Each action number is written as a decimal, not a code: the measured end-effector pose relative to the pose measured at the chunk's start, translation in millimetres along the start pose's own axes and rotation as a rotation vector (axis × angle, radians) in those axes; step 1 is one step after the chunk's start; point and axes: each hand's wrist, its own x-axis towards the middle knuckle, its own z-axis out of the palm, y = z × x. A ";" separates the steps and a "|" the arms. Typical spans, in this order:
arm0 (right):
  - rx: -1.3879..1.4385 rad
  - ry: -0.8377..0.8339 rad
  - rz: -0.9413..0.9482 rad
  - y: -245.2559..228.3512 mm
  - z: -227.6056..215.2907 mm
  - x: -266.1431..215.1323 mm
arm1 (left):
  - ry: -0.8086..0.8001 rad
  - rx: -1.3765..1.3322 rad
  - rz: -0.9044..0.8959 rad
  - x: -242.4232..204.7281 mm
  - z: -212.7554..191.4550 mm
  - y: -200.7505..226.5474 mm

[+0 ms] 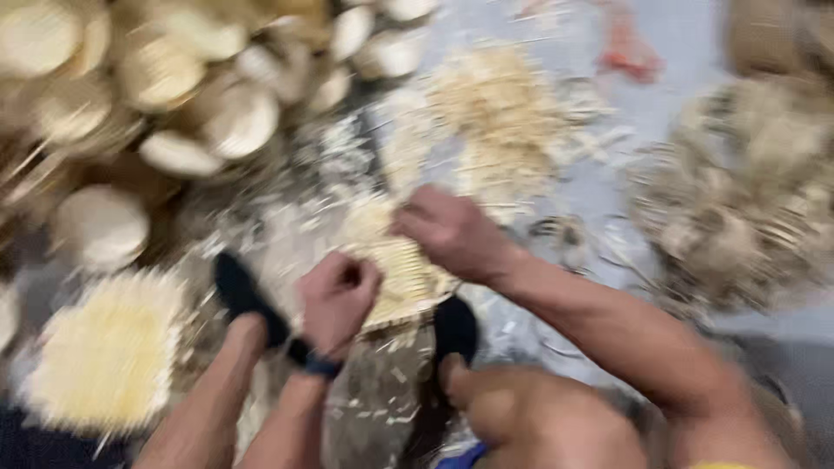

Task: The person sits on the floor and weaves small round bamboo baskets. They place a circular bamboo frame over a woven square base, then use shears to trim the protruding bamboo strips flush with the frame. The finished baskets are stacked to the left.

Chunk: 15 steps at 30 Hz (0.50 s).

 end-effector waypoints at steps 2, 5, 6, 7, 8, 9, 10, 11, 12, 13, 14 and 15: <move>0.023 -0.062 -0.015 -5.1 -16.1 -13.3 | -0.170 -0.178 -0.183 -5.4 -9.8 1.3; 0.021 -0.169 -0.082 -20.3 -27.6 -24.1 | -0.455 -0.785 -0.373 2.7 -17.7 -5.3; 0.022 -0.198 -0.124 -25.7 -27.1 -25.0 | -0.463 -0.961 -0.414 4.2 -12.4 -7.0; 0.034 -0.228 -0.174 -30.9 -26.6 -26.0 | -0.459 -1.129 -0.466 3.2 -8.3 -6.8; 0.010 -0.118 -0.212 -35.9 -26.2 -29.1 | -0.504 -1.174 -0.590 5.2 -0.5 -6.8; -0.009 -0.012 -0.258 -41.8 -20.7 -29.8 | -0.541 -1.213 -0.721 5.2 6.4 -9.4; -0.103 -0.216 -0.218 -43.2 -11.6 -22.4 | -0.580 -1.244 -0.855 5.0 11.6 -12.7; -0.190 -0.420 -0.179 -41.0 -5.7 -15.9 | -0.607 -1.303 -0.808 2.8 13.0 -14.9; -0.246 -0.345 -0.210 -38.9 -2.5 -16.4 | -0.627 -1.334 -0.786 0.4 13.1 -17.3; -0.295 -0.272 -0.239 -39.1 3.0 -19.1 | -0.644 -1.350 -0.787 -4.3 12.4 -20.8; -0.345 -0.199 -0.269 -38.9 9.8 -21.5 | -0.645 -1.342 -0.813 -9.3 9.4 -24.7; -0.340 -0.166 -0.256 -38.8 18.6 -20.5 | -0.646 -1.337 -0.833 -10.0 7.6 -28.0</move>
